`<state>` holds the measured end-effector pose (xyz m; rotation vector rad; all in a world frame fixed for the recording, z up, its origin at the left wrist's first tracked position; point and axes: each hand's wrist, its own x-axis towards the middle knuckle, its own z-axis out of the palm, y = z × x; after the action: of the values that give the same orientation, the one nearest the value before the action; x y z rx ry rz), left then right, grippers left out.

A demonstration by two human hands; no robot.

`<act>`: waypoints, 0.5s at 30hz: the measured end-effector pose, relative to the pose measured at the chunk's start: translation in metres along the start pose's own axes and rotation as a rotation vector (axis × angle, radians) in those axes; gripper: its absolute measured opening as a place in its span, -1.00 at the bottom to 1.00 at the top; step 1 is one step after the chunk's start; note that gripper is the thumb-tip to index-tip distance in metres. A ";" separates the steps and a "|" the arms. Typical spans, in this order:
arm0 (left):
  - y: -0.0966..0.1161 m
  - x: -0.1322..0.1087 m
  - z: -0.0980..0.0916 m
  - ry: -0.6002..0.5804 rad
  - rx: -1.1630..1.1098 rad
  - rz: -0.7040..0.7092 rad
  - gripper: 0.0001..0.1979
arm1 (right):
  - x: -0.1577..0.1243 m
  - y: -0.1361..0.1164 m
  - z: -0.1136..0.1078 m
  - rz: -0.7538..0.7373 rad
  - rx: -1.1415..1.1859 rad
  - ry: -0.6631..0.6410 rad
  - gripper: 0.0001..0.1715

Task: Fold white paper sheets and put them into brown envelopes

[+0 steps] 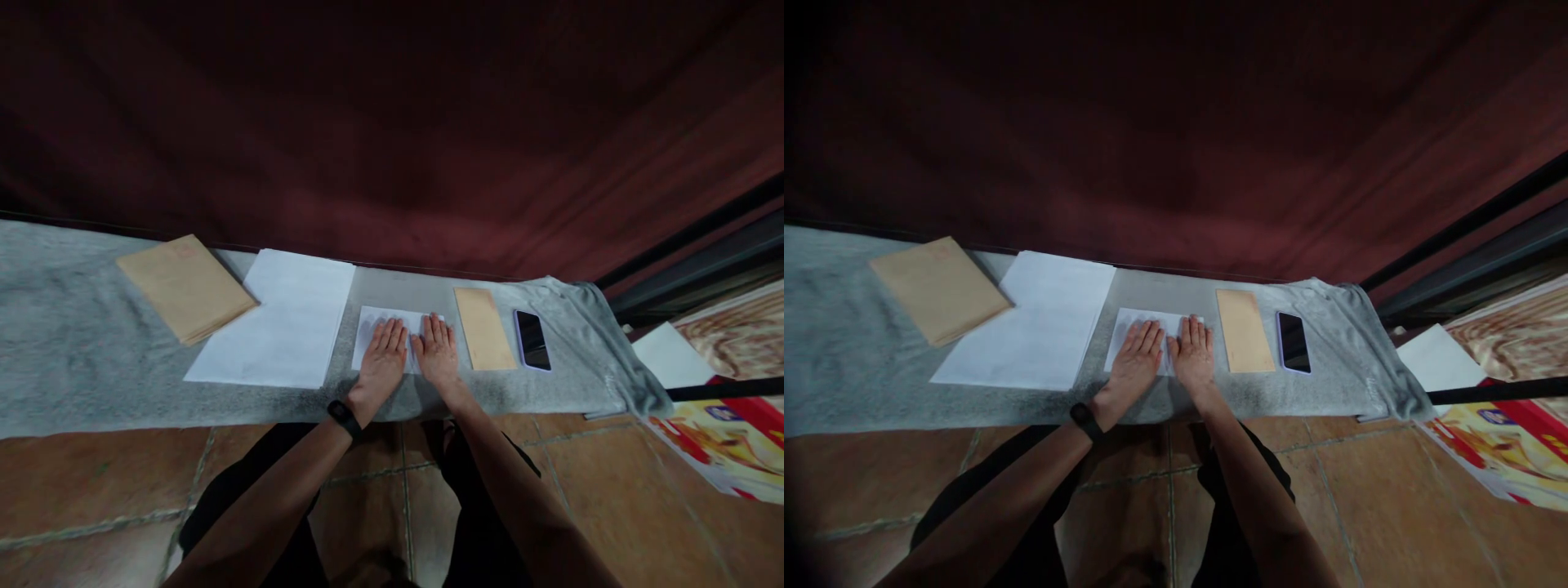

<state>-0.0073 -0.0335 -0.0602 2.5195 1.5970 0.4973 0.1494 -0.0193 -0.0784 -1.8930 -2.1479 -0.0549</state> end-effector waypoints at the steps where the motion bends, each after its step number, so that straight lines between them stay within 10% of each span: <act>1: 0.001 0.000 0.000 -0.002 -0.012 0.010 -0.42 | 0.000 -0.001 -0.002 0.020 0.002 -0.009 -0.32; 15: 0.009 -0.010 0.000 -0.009 0.055 -0.031 -0.41 | -0.031 -0.033 -0.008 -0.034 0.081 -0.095 -0.35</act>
<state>-0.0031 -0.0462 -0.0593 2.5279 1.6666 0.4433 0.1222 -0.0553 -0.0727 -1.8488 -2.2088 0.1160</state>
